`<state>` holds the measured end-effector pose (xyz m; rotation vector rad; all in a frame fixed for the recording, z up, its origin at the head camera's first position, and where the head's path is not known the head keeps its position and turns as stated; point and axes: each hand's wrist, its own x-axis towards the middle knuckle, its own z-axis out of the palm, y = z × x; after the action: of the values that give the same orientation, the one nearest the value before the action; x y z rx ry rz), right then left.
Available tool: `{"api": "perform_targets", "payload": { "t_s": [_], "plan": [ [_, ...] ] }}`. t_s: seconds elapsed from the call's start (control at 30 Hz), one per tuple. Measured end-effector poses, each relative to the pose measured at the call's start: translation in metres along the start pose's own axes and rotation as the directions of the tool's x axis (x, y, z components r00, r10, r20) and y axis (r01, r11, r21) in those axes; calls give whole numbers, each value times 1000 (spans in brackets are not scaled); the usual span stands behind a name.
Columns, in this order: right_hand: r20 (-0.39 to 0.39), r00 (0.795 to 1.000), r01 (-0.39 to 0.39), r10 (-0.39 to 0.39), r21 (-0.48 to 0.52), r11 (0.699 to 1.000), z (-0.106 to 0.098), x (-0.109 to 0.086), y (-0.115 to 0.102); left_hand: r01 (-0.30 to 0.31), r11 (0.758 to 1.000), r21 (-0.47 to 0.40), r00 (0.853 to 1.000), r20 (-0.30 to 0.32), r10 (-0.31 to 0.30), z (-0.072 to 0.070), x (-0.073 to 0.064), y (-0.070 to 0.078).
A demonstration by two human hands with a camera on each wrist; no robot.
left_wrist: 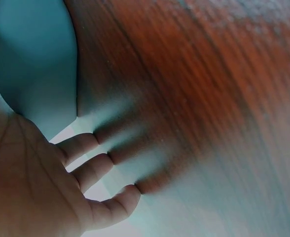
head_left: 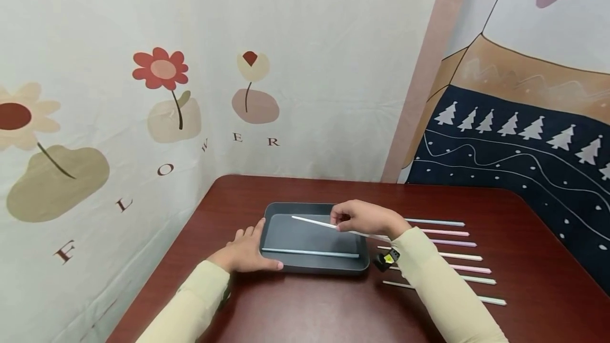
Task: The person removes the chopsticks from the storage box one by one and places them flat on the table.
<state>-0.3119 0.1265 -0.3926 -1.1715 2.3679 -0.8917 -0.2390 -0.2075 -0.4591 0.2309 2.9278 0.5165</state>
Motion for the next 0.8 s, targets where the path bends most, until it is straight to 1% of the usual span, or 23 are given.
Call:
{"api": "perform_targets", "payload": {
  "t_s": [0.13,0.33,0.6,0.8],
  "plan": [
    [-2,1000,2,-2,-10,1000,1,-16,8,3,1000,2,1000,4,-3,3,0,0],
    [-21,998,-65,65,20,998,1,-46,19,3,1000,10,1000,12,-4,3,0,-3],
    [-53,996,-72,70,-48,996,-2,-84,30,5,1000,20,1000,16,-5,-1,2,-1],
    [-60,993,-107,104,-40,993,-4,-117,35,9,1000,17,1000,25,-9,-2,2,2]
  ]
}}
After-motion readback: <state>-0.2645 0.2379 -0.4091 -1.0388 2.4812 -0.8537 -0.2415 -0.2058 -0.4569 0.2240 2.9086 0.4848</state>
